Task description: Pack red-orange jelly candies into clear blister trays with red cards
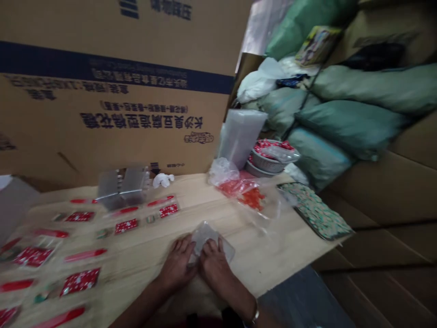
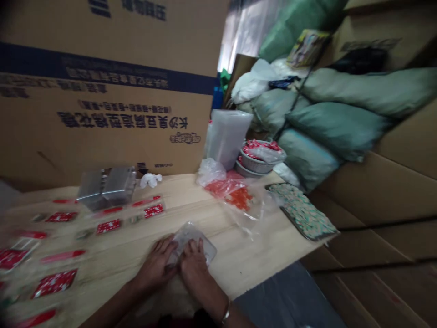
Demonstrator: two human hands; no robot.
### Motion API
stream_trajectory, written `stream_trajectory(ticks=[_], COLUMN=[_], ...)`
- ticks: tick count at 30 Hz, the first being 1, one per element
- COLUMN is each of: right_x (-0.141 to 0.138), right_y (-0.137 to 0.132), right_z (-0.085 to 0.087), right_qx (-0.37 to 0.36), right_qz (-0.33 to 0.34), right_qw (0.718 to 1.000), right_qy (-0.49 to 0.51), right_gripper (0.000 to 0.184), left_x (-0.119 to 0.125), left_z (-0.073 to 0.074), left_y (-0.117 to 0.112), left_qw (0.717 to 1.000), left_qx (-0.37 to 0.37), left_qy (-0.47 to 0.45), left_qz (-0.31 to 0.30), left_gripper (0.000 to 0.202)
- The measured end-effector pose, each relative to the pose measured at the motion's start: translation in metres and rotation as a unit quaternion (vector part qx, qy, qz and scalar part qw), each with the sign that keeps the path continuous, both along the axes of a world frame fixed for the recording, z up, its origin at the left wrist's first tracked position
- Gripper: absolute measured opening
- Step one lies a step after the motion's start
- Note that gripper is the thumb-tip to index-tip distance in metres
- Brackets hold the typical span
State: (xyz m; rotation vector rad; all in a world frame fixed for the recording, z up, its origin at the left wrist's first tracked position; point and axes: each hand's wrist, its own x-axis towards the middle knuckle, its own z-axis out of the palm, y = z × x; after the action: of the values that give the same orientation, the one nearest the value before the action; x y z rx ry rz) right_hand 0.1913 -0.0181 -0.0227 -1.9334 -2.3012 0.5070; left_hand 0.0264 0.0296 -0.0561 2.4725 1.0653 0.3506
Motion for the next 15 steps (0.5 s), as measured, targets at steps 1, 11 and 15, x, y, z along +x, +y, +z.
stream_trajectory(ticks=[1, 11, 15], right_x=[-0.001, 0.002, 0.039], right_y=[-0.002, -0.014, -0.031], right_z=[0.001, 0.045, 0.053], right_qx=[0.017, 0.243, 0.260], right_qz=[-0.001, 0.057, 0.010], right_qw=[0.999, 0.966, 0.965], right_qy=[0.029, 0.073, -0.019], right_gripper=[0.019, 0.017, 0.018], left_x=[-0.003, 0.030, 0.041], left_z=[-0.003, 0.054, 0.039], left_y=[0.001, -0.001, 0.021], left_qw=[1.000, 0.827, 0.932], left_qx=[0.013, -0.409, -0.275], left_qy=[-0.023, -0.363, -0.236], left_qz=[0.004, 0.131, -0.005], left_gripper=[0.056, 0.073, 0.059])
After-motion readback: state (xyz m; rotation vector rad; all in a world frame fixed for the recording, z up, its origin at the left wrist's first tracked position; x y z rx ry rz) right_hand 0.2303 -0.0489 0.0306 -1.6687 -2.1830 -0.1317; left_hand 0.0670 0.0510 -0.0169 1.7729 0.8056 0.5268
